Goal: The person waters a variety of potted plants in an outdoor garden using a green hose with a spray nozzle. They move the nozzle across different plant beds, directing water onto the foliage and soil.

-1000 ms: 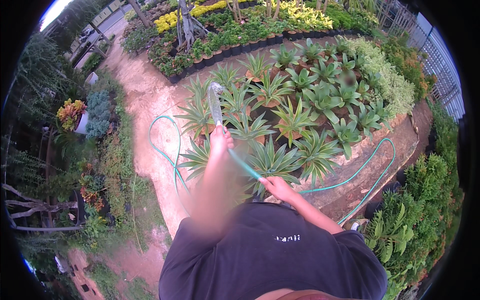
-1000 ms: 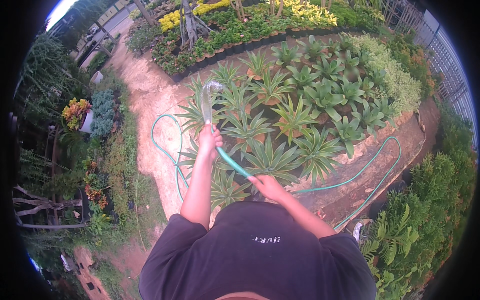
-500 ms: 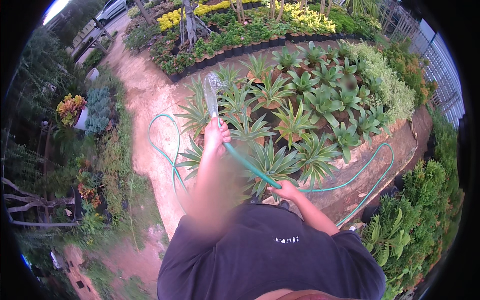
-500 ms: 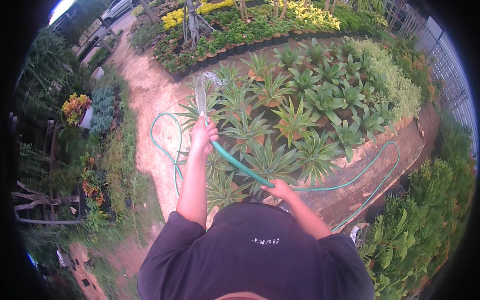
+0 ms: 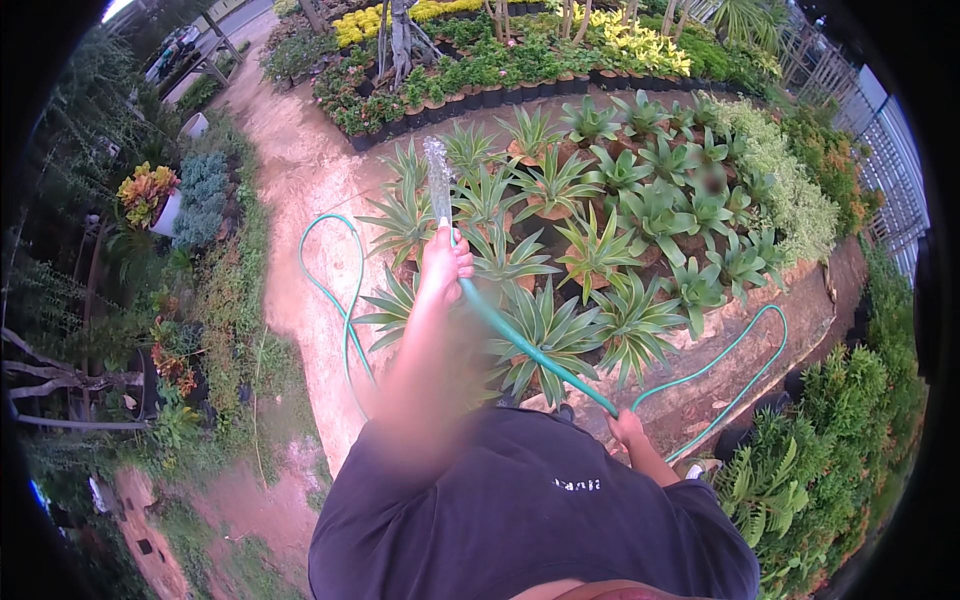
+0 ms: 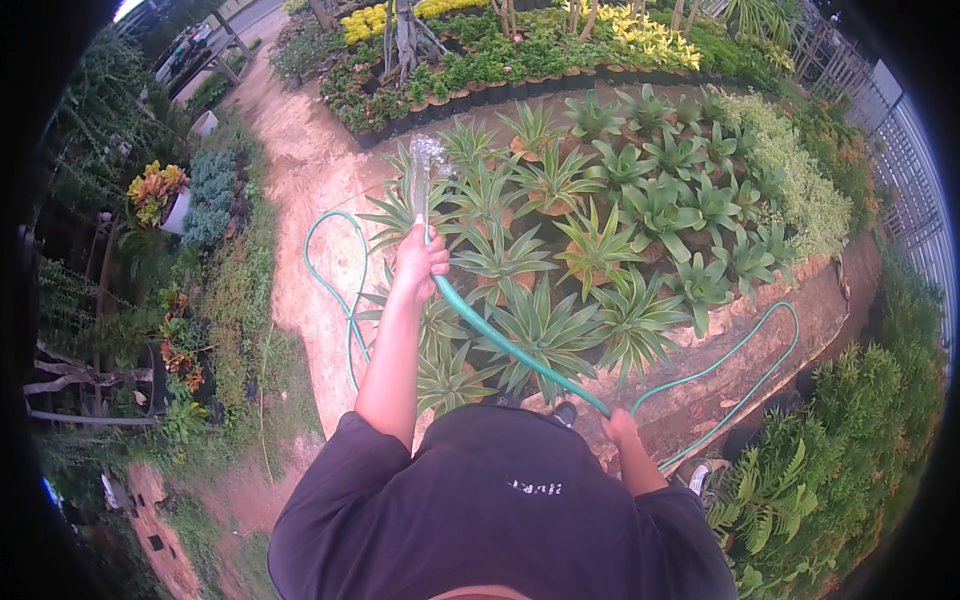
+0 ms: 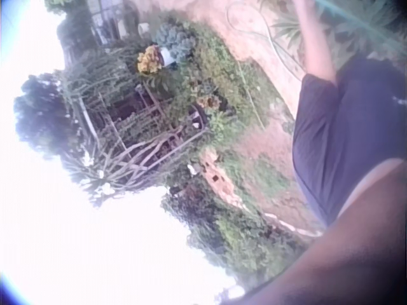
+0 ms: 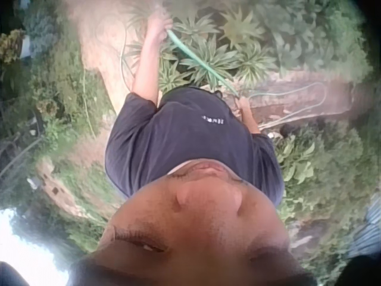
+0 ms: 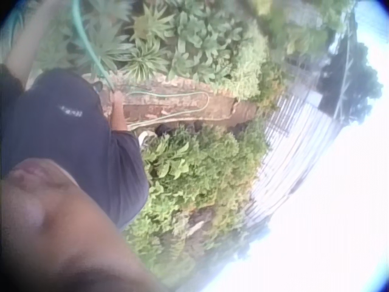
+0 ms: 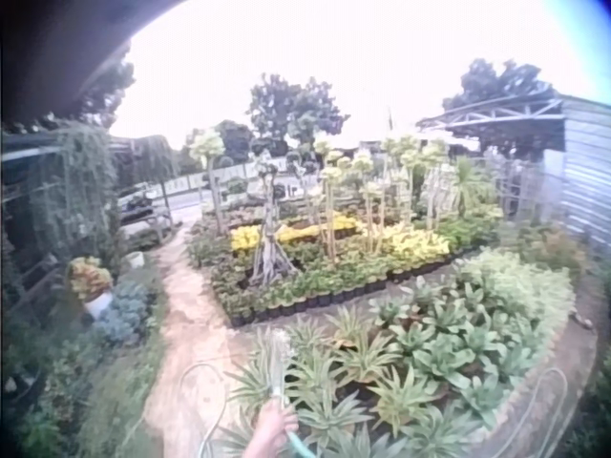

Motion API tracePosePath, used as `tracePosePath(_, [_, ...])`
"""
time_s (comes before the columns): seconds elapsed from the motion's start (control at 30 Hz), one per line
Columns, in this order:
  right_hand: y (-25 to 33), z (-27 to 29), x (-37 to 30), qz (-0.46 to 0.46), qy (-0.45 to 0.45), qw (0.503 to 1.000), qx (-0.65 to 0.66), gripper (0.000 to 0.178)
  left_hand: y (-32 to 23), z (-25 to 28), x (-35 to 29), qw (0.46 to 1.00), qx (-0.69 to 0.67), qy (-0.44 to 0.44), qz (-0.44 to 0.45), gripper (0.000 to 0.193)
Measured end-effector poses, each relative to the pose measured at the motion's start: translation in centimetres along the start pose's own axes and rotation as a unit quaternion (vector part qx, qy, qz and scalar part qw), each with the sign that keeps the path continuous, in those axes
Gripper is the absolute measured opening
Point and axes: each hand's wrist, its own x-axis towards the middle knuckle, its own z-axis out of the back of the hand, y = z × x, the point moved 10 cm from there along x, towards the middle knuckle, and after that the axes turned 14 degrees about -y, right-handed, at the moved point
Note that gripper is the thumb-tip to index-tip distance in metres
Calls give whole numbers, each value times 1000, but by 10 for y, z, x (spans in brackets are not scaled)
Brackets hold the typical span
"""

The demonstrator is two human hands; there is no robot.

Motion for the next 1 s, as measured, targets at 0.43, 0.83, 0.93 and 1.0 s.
tracePosePath(0.43, [-45,-10,-47,-84,-40,991,95,89,40,-13,43,998,45,30,24,28])
tracePosePath(0.83, [-26,-4,-39,-48,-44,997,40,88,38,-7,62,997,66,14,22,30])
tracePosePath(0.93, [-26,-2,-45,-56,-34,998,26,87,49,5,67,996,82,13,40,30])
tracePosePath(1.0, [-30,2,-52,-74,-24,997,21,83,63,15,71,994,90,12,61,31])
